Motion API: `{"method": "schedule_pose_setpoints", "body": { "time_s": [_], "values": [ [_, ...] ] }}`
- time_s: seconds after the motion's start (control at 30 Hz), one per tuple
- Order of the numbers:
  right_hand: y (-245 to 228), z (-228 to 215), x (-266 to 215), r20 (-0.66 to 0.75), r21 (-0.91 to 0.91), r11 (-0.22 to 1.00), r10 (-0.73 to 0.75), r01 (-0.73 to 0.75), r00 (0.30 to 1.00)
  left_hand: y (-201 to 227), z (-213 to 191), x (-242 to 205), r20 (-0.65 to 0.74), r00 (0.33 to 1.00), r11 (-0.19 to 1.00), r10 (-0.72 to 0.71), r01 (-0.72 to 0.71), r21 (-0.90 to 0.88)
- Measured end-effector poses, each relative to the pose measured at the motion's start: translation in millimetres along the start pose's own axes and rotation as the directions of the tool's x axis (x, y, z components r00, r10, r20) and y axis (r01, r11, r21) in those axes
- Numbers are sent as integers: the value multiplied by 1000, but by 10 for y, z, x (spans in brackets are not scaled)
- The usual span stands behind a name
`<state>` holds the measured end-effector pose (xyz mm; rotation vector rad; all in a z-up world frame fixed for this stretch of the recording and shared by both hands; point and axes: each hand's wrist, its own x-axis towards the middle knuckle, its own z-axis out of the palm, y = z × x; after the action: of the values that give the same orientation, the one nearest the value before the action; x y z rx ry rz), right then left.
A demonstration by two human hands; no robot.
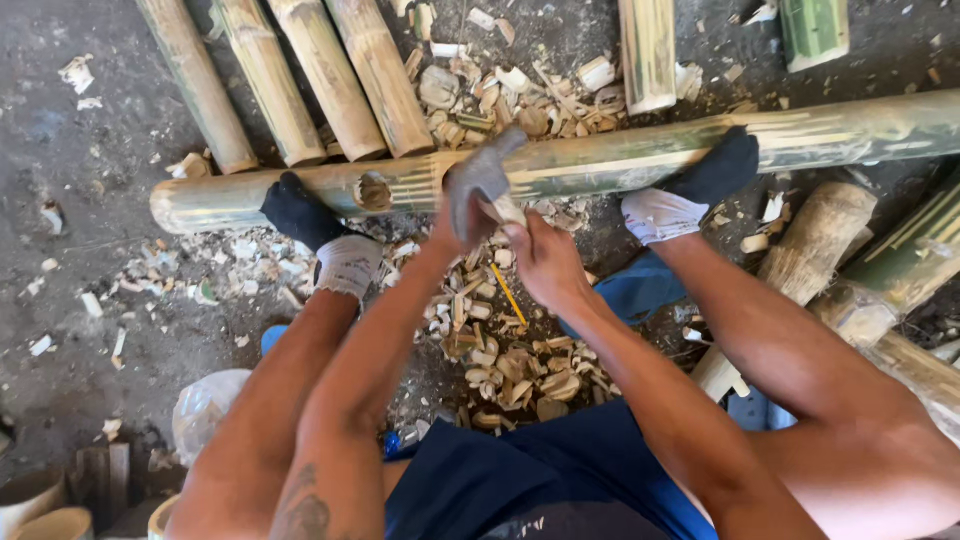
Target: The person sits on the ground and uses a hammer and chisel to hollow out the inside of bamboo segments. They repeatedly strike the chisel, clear debris, and inspect the hollowed ends.
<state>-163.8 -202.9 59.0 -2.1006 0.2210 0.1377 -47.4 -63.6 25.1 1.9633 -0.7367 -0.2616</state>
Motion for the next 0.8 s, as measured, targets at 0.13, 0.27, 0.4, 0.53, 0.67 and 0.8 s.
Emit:
{"method": "schedule_pose_setpoints", "body": {
  "time_s": [0.13, 0.27, 0.4, 0.53, 0.67, 0.8],
  "values": [
    [219, -206, -231, -166, 227, 973, 7, 32, 986, -116, 364, -43, 207, 978, 913, 21, -103, 395],
    [149, -448, -252, -329, 140, 982, -78, 130, 941, -421, -123, 150, -224, 966, 940, -128, 46, -337],
    [-46, -580, -324, -328, 156, 964, -154, 214, 932, -538, -269, 58, -261, 951, 963, -164, 96, -254],
    [-243, -510, -248, -253, 183, 940, -236, 286, 938, -778, -103, -59, -348, 928, 957, -136, 33, -287],
    [-371, -205, 158, 58, -1, 987, -161, 162, 985, -1095, -33, -194, -341, 804, 459, -488, -96, -883],
    [-227, -188, 244, 262, -142, 989, 80, -43, 962, -1010, -74, -190, -446, 719, 314, -533, -321, -894]
  ]
}}
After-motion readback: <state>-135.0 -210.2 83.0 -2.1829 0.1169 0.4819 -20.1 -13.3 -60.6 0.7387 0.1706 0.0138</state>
